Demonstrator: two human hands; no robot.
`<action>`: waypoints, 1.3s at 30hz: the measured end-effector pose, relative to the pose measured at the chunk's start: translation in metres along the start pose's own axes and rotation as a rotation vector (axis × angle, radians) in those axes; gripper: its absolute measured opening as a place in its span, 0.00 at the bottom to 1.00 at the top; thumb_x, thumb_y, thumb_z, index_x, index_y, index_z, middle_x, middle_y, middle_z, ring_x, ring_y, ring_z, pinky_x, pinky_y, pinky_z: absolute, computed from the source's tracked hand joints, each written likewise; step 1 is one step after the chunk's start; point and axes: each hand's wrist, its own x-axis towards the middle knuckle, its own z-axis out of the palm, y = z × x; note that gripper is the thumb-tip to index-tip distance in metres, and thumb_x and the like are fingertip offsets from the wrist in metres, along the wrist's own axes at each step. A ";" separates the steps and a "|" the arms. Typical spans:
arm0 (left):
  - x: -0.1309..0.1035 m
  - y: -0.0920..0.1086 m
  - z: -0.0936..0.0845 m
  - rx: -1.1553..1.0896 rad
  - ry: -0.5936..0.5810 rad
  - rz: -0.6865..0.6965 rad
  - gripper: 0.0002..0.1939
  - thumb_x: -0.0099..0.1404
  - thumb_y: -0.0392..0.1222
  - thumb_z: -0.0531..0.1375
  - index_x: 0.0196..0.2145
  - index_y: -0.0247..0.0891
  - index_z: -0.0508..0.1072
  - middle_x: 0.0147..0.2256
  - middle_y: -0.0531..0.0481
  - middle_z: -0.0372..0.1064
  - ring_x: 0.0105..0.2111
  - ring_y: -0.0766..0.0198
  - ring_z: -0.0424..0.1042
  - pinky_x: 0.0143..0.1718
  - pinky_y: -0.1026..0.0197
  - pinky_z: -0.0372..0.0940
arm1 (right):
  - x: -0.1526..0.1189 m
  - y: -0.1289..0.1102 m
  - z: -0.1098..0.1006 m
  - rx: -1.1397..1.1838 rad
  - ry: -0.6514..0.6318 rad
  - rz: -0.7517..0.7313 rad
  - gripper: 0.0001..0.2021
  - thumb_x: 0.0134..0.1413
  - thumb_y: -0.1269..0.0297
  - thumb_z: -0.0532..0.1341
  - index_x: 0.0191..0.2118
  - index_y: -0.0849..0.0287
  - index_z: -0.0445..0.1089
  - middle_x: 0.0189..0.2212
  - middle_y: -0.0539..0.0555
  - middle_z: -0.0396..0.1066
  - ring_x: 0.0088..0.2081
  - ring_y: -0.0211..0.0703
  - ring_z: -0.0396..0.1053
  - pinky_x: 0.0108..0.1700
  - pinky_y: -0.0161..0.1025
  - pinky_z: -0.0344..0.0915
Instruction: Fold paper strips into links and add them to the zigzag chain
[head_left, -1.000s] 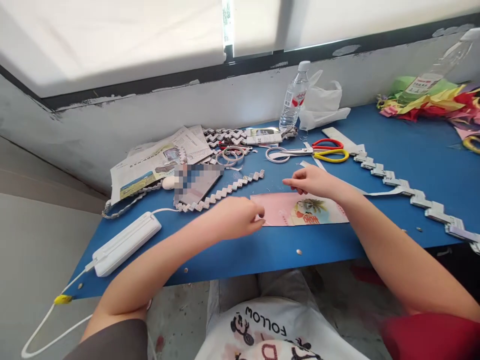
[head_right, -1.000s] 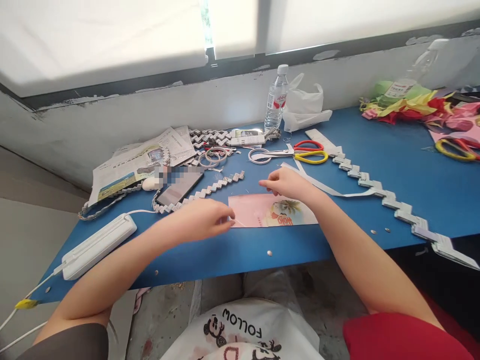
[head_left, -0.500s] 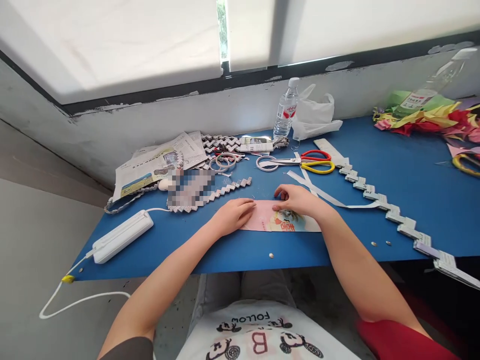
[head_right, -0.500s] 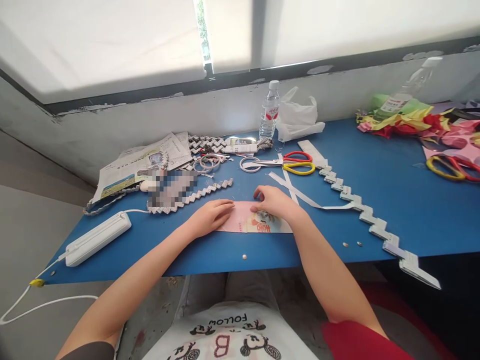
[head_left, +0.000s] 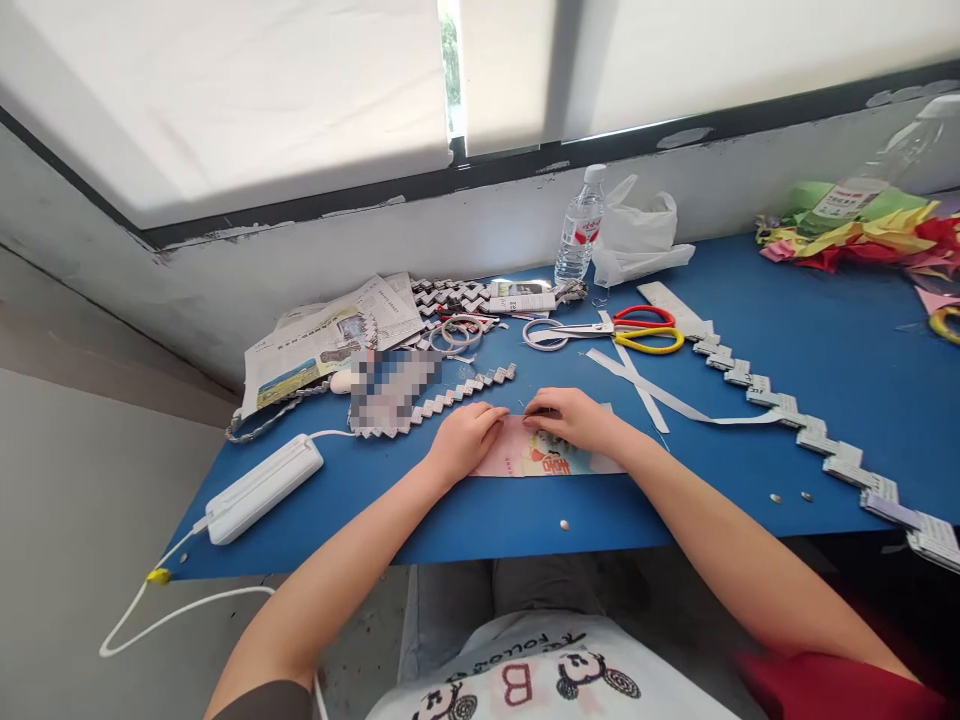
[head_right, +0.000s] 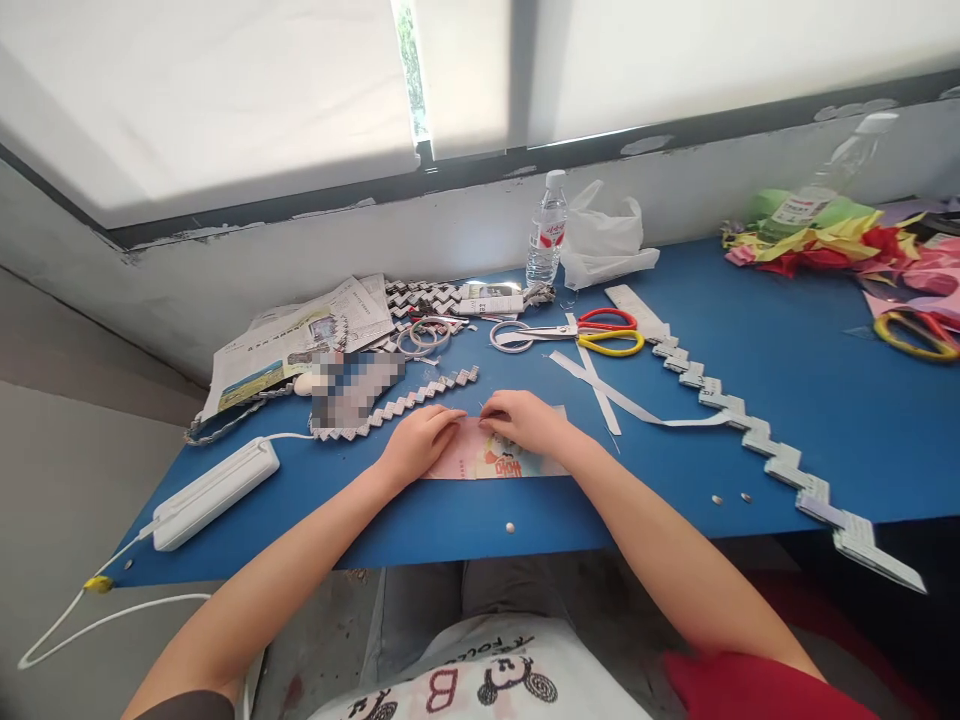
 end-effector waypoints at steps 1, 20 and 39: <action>0.000 -0.004 -0.001 -0.012 -0.002 -0.013 0.16 0.70 0.38 0.50 0.49 0.40 0.73 0.42 0.43 0.74 0.44 0.56 0.74 0.46 0.53 0.69 | 0.001 -0.001 0.002 0.020 -0.002 -0.015 0.11 0.57 0.60 0.56 0.34 0.58 0.74 0.35 0.56 0.74 0.38 0.46 0.70 0.39 0.40 0.64; -0.018 -0.020 -0.049 -0.549 0.339 0.243 0.35 0.67 0.64 0.39 0.46 0.37 0.74 0.37 0.40 0.75 0.38 0.56 0.73 0.44 0.52 0.68 | -0.021 -0.009 -0.008 -0.087 0.488 -0.192 0.06 0.51 0.63 0.58 0.29 0.52 0.73 0.36 0.59 0.74 0.42 0.53 0.70 0.49 0.52 0.66; -0.008 -0.011 -0.027 -0.114 -0.207 -0.094 0.21 0.63 0.45 0.62 0.53 0.40 0.70 0.52 0.42 0.68 0.50 0.51 0.69 0.48 0.54 0.68 | -0.005 0.019 -0.002 -0.086 0.066 0.106 0.23 0.50 0.46 0.62 0.47 0.56 0.70 0.51 0.60 0.66 0.54 0.57 0.63 0.54 0.52 0.63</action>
